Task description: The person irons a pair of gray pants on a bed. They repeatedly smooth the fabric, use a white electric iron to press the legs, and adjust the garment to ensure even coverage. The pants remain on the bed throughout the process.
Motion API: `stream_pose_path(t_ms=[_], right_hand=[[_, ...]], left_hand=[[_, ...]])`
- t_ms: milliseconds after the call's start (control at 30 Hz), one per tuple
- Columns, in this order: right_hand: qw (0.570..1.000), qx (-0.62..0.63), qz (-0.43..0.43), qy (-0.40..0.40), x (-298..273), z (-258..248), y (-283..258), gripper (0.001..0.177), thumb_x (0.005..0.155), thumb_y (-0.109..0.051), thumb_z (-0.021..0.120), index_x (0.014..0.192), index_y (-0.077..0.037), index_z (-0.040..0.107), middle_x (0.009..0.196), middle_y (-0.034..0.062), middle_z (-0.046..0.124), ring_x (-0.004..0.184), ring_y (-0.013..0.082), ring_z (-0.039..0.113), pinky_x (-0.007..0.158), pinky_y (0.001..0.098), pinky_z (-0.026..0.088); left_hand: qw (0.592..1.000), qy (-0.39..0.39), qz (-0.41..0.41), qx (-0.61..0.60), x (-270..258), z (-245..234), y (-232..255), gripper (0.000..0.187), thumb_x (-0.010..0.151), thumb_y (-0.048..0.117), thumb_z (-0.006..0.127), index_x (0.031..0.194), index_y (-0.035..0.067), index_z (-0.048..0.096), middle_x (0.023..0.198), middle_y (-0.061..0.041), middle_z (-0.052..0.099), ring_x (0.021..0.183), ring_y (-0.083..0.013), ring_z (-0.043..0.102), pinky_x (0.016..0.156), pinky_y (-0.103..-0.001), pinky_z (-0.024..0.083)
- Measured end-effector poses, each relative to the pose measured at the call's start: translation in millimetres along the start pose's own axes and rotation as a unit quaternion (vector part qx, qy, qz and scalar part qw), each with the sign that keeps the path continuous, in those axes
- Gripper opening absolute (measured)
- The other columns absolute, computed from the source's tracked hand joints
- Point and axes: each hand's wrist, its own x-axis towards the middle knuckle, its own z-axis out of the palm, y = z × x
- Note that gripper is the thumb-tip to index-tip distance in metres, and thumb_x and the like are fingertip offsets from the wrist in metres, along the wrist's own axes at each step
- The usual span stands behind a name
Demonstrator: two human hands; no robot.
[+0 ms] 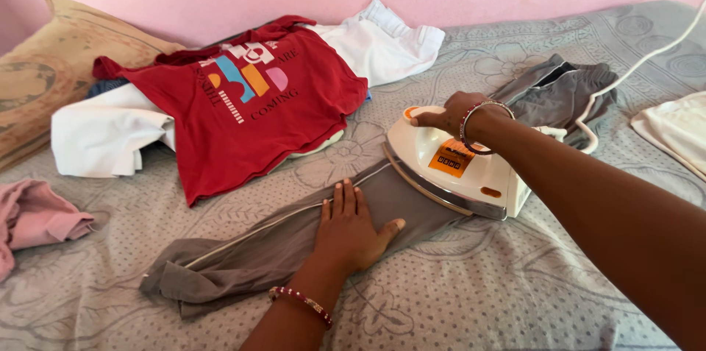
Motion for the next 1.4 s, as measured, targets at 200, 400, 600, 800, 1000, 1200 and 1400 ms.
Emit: stream_pose_path(t_ms=[200,400,600,800,1000,1200,1400], right_hand=[[0.999,0.011,0.012,-0.035,20.6,-11.8,35.0,0.094,0.08,-0.089,0.051,0.106,-0.004,0.08,0.099,0.0224,0.074,0.092,0.0362,0.073,0.082,0.0495,0.053],[0.998,-0.001,0.067,-0.009,16.5,-19.7,103.2,0.09,0.085,-0.087,0.048,0.107,-0.006,0.081,0.096,0.0235,0.073,0.086,0.0364,0.073,0.079,0.0503,0.053],[0.988,-0.02,0.149,0.03,24.1,-22.7,194.6,0.087,0.091,-0.084,0.046,0.109,-0.007,0.081,0.093,0.0241,0.072,0.079,0.0368,0.075,0.075,0.051,0.053],[0.989,-0.141,0.04,0.031,54.1,-6.7,265.9,0.05,0.092,-0.07,0.045,0.139,-0.056,0.058,0.085,0.0085,0.069,0.07,0.0241,0.069,0.06,0.0407,0.053],[0.984,0.121,0.112,-0.063,23.7,-27.5,238.7,0.069,0.071,-0.072,0.078,0.078,-0.004,0.069,0.067,0.0094,0.061,0.056,0.0215,0.052,0.051,0.0386,0.035],[0.998,-0.034,0.054,0.021,24.9,-25.8,231.0,0.086,0.07,-0.088,0.065,0.093,-0.007,0.08,0.086,0.017,0.074,0.079,0.0311,0.068,0.069,0.0434,0.05],[0.991,0.005,0.12,0.065,59.7,-27.1,216.9,0.092,0.069,-0.086,0.066,0.096,0.0,0.08,0.094,0.0241,0.075,0.085,0.0392,0.073,0.079,0.0512,0.056]], left_hand=[[1.0,-0.01,-0.002,-0.002,-0.5,-2.0,0.0,0.111,0.092,0.079,0.032,0.158,-0.006,0.008,0.168,-0.025,-0.004,0.157,-0.0355,-0.009,0.123,-0.051,0.0],[0.999,-0.029,-0.008,0.012,-2.5,-5.5,2.4,0.112,0.091,0.082,0.03,0.158,-0.005,0.005,0.169,-0.023,-0.006,0.157,-0.0338,-0.011,0.124,-0.05,-0.001],[0.999,-0.049,-0.02,0.009,-5.2,-15.4,7.8,0.114,0.09,0.082,0.031,0.158,-0.005,0.005,0.169,-0.023,-0.008,0.157,-0.0337,-0.011,0.124,-0.051,-0.002],[0.999,-0.034,-0.026,-0.021,17.4,-19.2,31.5,0.115,0.09,0.082,0.033,0.158,-0.006,0.007,0.168,-0.025,-0.004,0.157,-0.0366,-0.009,0.124,-0.053,-0.002],[0.997,0.006,0.076,-0.035,74.2,-3.0,86.5,0.112,0.091,0.081,0.031,0.158,-0.006,0.01,0.168,-0.026,0.002,0.158,-0.0351,-0.003,0.124,-0.053,0.0],[0.994,-0.024,0.105,-0.022,119.1,9.7,139.3,0.11,0.092,0.078,0.034,0.158,-0.005,0.007,0.169,-0.023,0.0,0.158,-0.0328,-0.005,0.124,-0.049,0.0],[0.995,0.008,0.102,-0.014,122.1,27.0,153.4,0.106,0.093,0.075,0.035,0.157,-0.006,0.009,0.168,-0.024,0.0,0.156,-0.0341,-0.003,0.123,-0.05,-0.001]])
